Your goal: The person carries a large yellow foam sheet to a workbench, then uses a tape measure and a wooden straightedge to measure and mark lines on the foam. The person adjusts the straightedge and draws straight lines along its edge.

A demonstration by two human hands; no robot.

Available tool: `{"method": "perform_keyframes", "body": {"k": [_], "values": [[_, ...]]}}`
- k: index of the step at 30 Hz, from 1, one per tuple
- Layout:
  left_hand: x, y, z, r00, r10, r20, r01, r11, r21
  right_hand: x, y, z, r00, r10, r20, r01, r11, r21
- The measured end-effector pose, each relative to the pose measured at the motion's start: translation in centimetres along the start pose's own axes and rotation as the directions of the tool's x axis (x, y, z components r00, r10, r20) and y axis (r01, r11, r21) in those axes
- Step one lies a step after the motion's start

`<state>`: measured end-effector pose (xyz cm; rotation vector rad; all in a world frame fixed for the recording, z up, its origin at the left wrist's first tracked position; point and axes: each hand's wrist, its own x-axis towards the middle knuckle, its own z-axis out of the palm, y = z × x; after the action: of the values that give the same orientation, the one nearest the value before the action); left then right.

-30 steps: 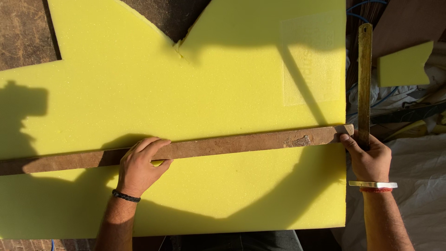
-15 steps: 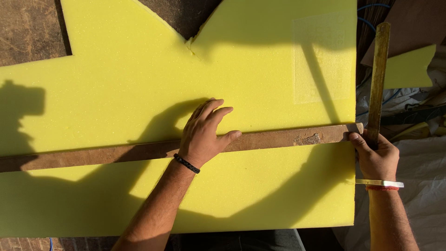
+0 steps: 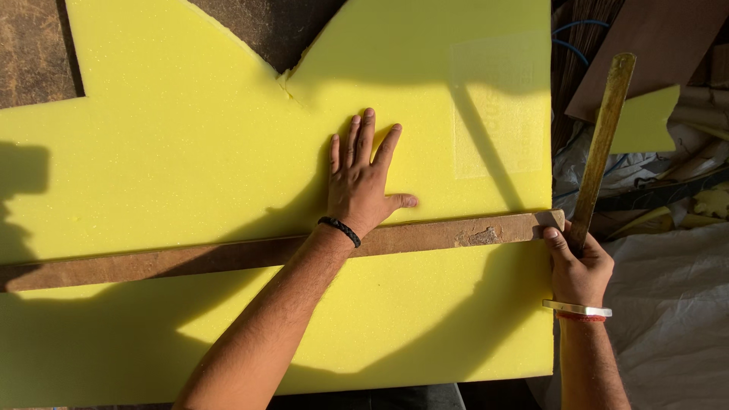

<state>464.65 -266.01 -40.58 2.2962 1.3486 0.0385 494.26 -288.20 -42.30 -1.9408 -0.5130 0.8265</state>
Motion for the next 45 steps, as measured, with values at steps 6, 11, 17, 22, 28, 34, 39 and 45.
{"method": "perform_keyframes", "body": {"k": [6,11,17,22,28,34,39,45], "values": [[-0.3,-0.2,-0.3,1.0,-0.012,0.003,0.012,1.0,-0.013,-0.3,0.3,0.0,1.0,-0.011,0.002,0.011,1.0,0.001],[-0.2,0.0,-1.4,0.993,-0.048,0.108,0.055,0.996,-0.064,-0.3,-1.9,0.7,1.0,-0.022,-0.002,0.022,1.0,0.014],[-4.9,-6.0,-3.7,0.984,0.001,-0.179,-0.066,0.931,-0.359,-1.4,-6.9,5.8,0.88,-0.46,-0.115,0.379,0.829,-0.41],[-16.0,-20.6,-8.3,0.674,-0.469,-0.57,0.319,0.882,-0.347,-1.9,-11.2,18.7,0.866,-0.406,0.291,0.483,0.831,-0.277],[-28.9,-40.8,-12.4,0.177,-0.759,-0.627,0.557,0.602,-0.571,-8.8,-18.3,37.1,0.664,-0.31,0.681,0.569,0.8,-0.191],[-32.5,-52.5,-15.2,-0.061,-0.873,-0.483,0.729,0.292,-0.619,-20.6,-21.8,55.4,0.362,-0.304,0.881,0.666,0.746,-0.017],[-31.3,-53.0,-16.3,-0.076,-0.876,-0.477,0.656,0.316,-0.685,-27.8,-23.4,70.6,0.274,-0.307,0.912,0.731,0.682,0.01],[-30.9,-51.9,-17.6,-0.123,-0.857,-0.5,0.592,0.341,-0.73,-31.0,-23.9,80.3,0.195,-0.474,0.858,0.852,0.516,0.091]]}}
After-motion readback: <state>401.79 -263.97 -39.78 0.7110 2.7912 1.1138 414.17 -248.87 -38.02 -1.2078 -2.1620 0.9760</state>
